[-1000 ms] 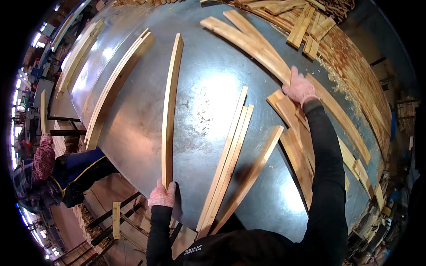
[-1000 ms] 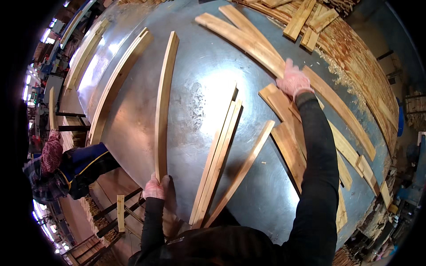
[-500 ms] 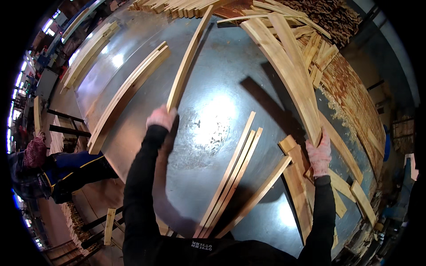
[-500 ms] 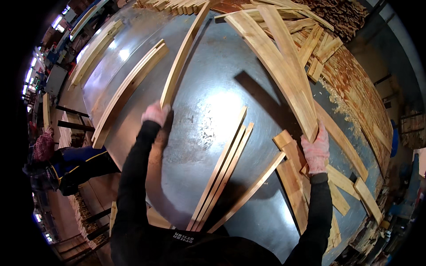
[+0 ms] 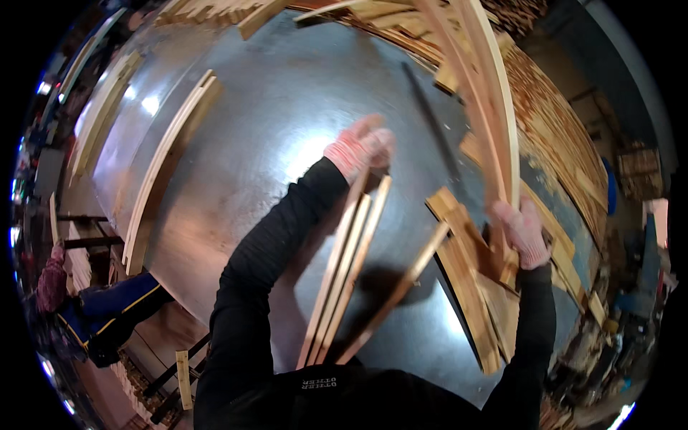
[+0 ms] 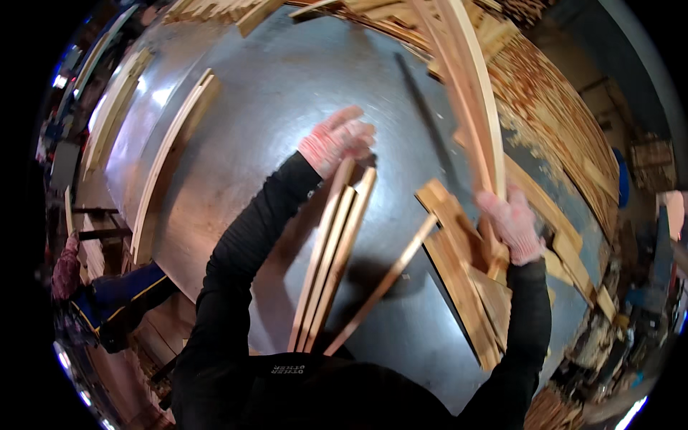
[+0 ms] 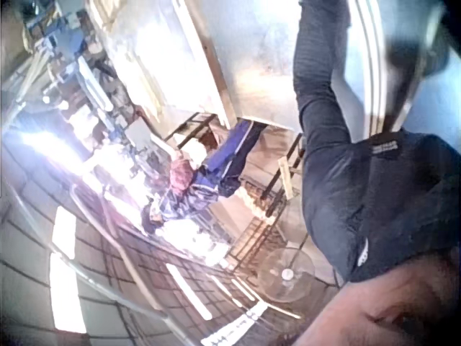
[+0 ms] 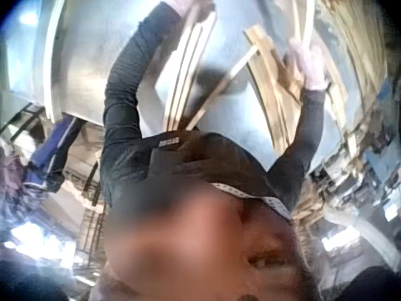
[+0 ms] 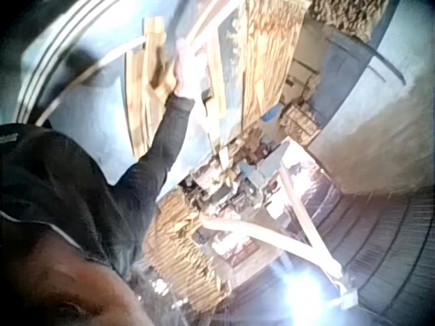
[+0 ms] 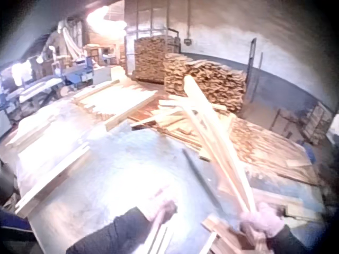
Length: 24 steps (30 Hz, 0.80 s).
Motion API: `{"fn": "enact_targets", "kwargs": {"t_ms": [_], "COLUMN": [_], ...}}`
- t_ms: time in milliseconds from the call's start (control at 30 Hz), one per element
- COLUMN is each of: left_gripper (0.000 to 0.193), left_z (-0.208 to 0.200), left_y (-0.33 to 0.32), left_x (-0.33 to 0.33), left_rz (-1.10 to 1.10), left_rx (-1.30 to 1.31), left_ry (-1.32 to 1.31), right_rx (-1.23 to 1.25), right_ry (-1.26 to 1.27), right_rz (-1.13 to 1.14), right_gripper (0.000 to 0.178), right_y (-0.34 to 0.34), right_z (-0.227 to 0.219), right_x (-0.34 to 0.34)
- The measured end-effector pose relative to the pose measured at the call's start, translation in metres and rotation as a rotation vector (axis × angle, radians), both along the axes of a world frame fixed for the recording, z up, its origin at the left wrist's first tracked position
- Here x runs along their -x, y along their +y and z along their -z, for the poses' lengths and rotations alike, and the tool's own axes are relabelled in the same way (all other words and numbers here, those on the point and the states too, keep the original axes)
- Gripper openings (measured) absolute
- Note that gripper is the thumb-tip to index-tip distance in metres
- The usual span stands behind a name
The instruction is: The person sorts wooden planks on a metal table, picking them up one by one or in small groups, inspecting them, and placing them into separate stacks. The person wears pink gloves and works alongside another person who is also sorting wood.
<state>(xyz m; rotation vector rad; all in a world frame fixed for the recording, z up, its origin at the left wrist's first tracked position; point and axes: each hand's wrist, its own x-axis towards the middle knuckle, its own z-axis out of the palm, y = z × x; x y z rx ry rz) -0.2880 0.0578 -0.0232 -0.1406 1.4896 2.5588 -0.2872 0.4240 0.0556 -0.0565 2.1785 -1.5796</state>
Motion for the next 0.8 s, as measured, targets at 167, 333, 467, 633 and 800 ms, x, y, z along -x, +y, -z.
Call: {"fn": "enact_targets", "kwargs": {"t_ms": [167,333,467,633,800], "left_gripper": [0.046,0.049,0.050,0.047,0.057], "left_z": [-0.039,0.049,0.011,-0.076,-0.027], "left_y": [0.139,0.151,0.154,0.227,0.204], "left_x": [-0.056,-0.103,-0.160,-0.260,-0.389], "left_rz": [0.056,0.037,-0.014,0.346,-0.064], "left_rx": [-0.179,0.454,0.975,1.360,1.431], "left_ry": [-0.335,-0.355,-0.150,-0.302,0.602], "right_rx": [-0.298,0.026,0.562,0.083,0.239], "right_ry": [0.952,0.355,-0.650,-0.126,-0.315], "right_rz": [-0.657,-0.364,0.131,-0.134,0.138], "right_gripper": [0.056,0.049,0.052,0.062,0.059], "right_y": [0.019,0.037,0.049,0.046,0.038], "right_z": [0.050,0.106,0.102,0.089,0.107], "right_x": [-0.066,-0.147,-0.198,-0.265,-0.309]}}
